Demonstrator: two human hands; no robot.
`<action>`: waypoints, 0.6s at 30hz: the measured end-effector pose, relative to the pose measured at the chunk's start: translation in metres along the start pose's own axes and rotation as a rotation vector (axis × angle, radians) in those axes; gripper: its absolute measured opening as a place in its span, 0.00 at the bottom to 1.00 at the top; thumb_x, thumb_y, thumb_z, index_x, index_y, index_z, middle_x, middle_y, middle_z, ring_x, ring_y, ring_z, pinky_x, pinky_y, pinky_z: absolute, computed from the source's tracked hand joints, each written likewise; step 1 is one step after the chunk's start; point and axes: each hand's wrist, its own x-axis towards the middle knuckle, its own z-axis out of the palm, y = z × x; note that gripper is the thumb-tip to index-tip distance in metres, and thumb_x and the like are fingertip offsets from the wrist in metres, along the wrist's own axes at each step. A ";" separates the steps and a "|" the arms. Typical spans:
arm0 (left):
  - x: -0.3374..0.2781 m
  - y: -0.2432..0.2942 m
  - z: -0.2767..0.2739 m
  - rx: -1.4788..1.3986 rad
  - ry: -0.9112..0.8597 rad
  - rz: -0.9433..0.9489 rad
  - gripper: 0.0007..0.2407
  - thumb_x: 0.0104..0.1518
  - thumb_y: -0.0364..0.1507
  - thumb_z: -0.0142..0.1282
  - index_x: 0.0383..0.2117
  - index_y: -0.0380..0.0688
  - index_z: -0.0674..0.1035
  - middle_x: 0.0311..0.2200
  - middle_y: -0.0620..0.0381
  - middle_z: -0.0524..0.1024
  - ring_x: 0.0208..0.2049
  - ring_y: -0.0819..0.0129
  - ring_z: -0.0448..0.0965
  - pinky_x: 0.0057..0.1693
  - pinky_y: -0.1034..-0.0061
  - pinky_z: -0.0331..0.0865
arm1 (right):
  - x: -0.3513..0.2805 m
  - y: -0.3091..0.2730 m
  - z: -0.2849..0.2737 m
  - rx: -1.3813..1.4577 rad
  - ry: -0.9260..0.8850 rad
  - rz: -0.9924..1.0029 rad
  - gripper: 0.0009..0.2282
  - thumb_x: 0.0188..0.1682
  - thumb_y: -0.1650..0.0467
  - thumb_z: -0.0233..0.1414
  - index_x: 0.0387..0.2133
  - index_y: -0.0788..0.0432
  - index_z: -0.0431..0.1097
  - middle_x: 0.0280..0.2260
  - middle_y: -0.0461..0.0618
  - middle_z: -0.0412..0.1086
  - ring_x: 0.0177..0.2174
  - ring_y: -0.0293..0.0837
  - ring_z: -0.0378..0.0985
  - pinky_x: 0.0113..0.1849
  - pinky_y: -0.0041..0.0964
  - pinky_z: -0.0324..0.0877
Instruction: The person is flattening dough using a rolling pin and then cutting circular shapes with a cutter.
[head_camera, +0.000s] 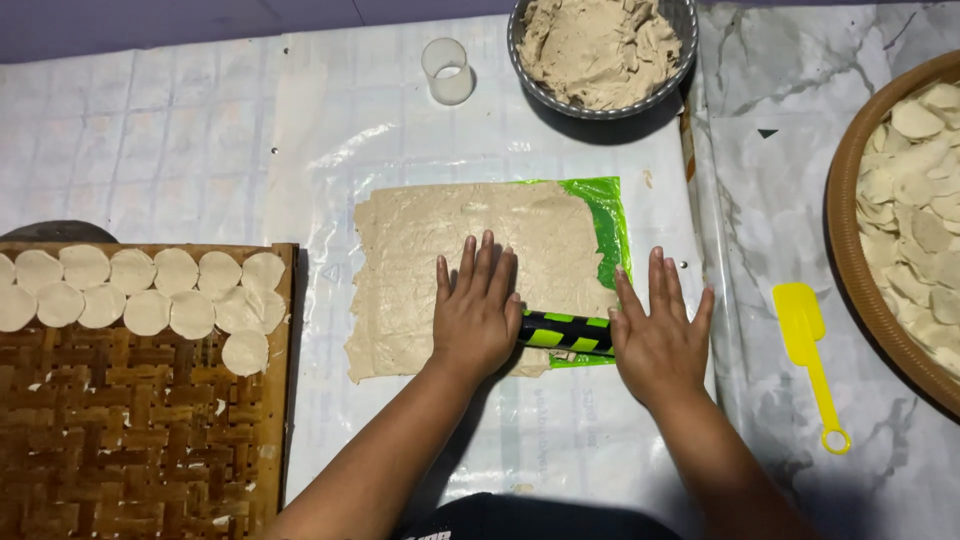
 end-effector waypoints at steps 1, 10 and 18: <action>-0.010 -0.001 0.001 -0.003 -0.001 -0.002 0.25 0.61 0.37 0.42 0.66 0.45 0.64 0.72 0.44 0.51 0.74 0.50 0.45 0.72 0.43 0.33 | -0.007 -0.003 -0.005 -0.002 -0.003 -0.002 0.22 0.55 0.60 0.41 0.64 0.44 0.60 0.72 0.57 0.43 0.70 0.50 0.44 0.63 0.72 0.33; -0.103 0.001 -0.012 -0.156 0.036 0.168 0.24 0.60 0.32 0.54 0.63 0.39 0.68 0.65 0.43 0.63 0.66 0.49 0.60 0.70 0.49 0.46 | -0.083 -0.009 -0.028 0.036 -0.047 -0.093 0.28 0.42 0.61 0.57 0.60 0.45 0.64 0.61 0.47 0.61 0.58 0.47 0.63 0.59 0.82 0.39; -0.062 -0.014 -0.043 -0.205 0.164 0.196 0.20 0.53 0.27 0.59 0.55 0.45 0.75 0.52 0.53 0.75 0.57 0.58 0.73 0.69 0.51 0.53 | -0.035 -0.010 -0.066 0.114 -0.002 -0.122 0.21 0.39 0.69 0.61 0.48 0.54 0.70 0.49 0.43 0.70 0.53 0.46 0.70 0.62 0.78 0.37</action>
